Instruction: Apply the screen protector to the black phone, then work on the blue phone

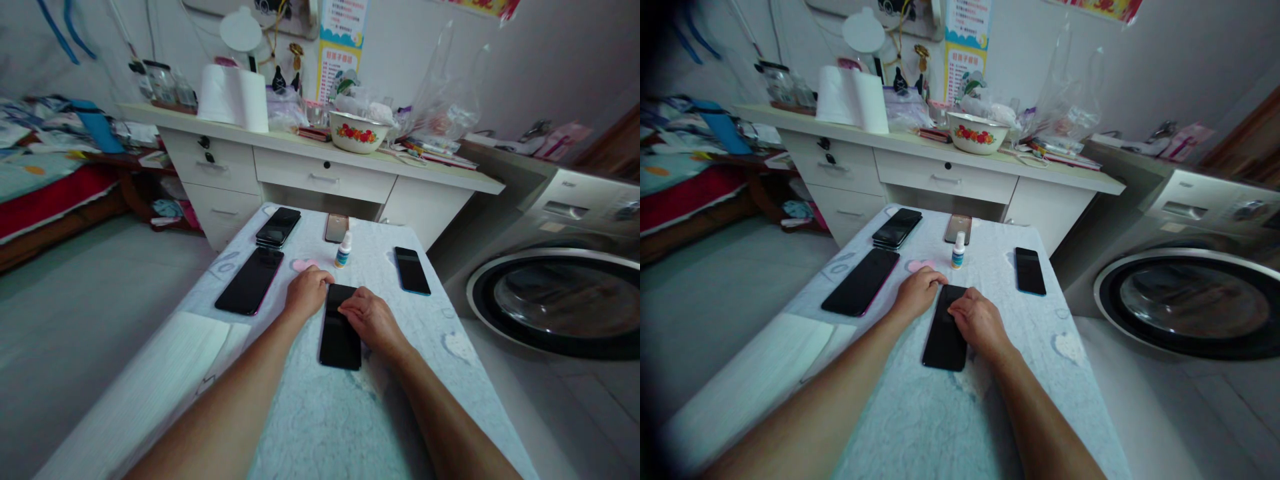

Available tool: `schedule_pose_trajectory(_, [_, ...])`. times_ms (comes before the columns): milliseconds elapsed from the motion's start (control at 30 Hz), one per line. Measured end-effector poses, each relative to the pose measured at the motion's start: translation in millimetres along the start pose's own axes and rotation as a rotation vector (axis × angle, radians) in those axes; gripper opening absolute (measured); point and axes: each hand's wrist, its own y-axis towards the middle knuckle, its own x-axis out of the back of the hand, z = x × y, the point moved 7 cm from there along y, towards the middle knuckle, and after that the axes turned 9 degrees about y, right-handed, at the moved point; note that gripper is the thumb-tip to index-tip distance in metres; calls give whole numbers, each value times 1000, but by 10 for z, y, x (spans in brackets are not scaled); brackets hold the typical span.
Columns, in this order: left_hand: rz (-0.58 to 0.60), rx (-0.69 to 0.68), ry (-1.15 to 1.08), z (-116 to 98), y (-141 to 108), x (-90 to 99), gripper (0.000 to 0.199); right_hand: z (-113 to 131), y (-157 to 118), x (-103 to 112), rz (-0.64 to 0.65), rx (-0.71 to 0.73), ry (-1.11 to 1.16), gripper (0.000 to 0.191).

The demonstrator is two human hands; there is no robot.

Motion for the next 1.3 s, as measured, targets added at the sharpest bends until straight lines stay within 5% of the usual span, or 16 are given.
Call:
schedule_pose_trajectory(600, [-10, 8, -8, -4, -10, 28, 33, 228, -53, -108, 125, 83, -7, 15])
schedule_pose_trajectory(1000, [-15, -1, 3, -16, -9, 27, 33, 3, -11, 14, 27, -41, -76, 15])
schedule_pose_trajectory(1300, [-1, 20, 6, -11, -4, 18, 31, 213, -47, -85, 127, 50, -42, 15])
